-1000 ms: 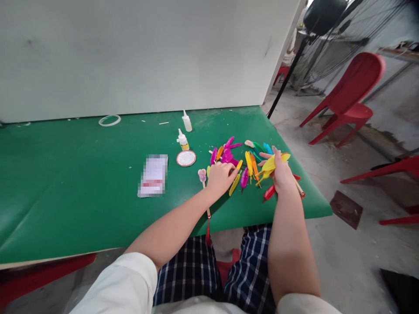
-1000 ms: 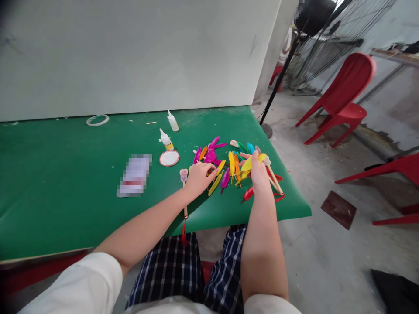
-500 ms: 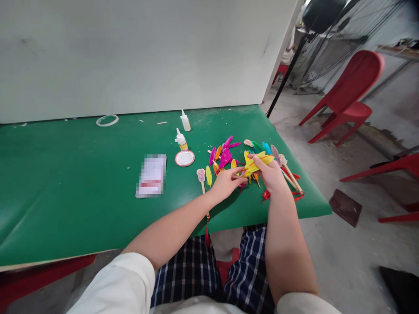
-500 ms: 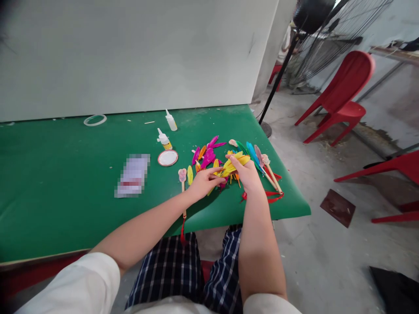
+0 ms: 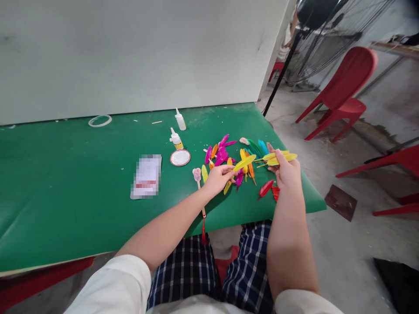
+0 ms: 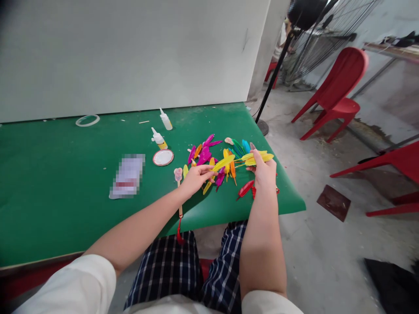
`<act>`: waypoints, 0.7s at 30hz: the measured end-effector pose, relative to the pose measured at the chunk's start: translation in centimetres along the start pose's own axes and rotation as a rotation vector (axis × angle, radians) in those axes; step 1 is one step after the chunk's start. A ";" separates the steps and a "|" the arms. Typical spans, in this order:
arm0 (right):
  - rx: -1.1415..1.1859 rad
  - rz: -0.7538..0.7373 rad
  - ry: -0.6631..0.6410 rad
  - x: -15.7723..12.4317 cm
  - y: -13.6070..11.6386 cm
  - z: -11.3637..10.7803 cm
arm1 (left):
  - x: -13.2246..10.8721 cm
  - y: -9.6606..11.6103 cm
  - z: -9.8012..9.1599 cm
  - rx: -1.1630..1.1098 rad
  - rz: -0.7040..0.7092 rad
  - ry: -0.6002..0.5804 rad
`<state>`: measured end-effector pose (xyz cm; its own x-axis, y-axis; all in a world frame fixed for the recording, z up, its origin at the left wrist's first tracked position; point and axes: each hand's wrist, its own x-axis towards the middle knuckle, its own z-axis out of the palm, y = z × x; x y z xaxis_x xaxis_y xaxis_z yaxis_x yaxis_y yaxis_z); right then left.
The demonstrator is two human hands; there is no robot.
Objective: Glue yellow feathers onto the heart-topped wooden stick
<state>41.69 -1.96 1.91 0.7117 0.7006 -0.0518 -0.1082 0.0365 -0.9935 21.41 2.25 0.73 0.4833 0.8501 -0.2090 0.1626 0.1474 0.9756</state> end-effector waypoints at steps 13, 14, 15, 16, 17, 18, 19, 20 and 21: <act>-0.560 -0.203 -0.157 -1.9 -0.2 2.3 | -0.5 0.9 0.2 -0.257 -0.009 -0.071; -0.492 -0.160 -0.270 -2.2 -0.2 2.7 | -0.5 1.0 0.3 -0.262 -0.016 -0.085; -0.424 -0.115 -0.369 -2.6 -0.1 3.0 | -0.6 1.0 0.3 -0.265 -0.021 -0.100; -0.360 -0.075 -0.443 -2.8 -0.1 3.3 | -0.6 1.0 0.4 -0.264 -0.022 -0.117; -0.311 -0.046 -0.482 -3.0 0.0 3.5 | -0.6 1.0 0.4 -0.260 -0.019 -0.131; -0.282 -0.030 -0.490 -3.1 0.0 3.6 | -0.6 1.0 0.4 -0.252 -0.014 -0.145; -0.268 -0.021 -0.474 -3.1 0.0 3.7 | -0.6 0.9 0.4 -0.243 -0.007 -0.154; -0.264 -0.018 -0.441 -3.1 0.0 3.7 | -0.6 0.9 0.4 -0.233 0.001 -0.161; -0.260 -0.019 -0.399 -3.0 0.0 3.6 | -0.6 0.8 0.4 -0.221 0.007 -0.163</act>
<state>37.05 -1.44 2.46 0.3841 0.9224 -0.0412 0.1159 -0.0924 -0.9889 21.63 1.62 1.61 0.6190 0.7614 -0.1925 -0.0247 0.2639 0.9642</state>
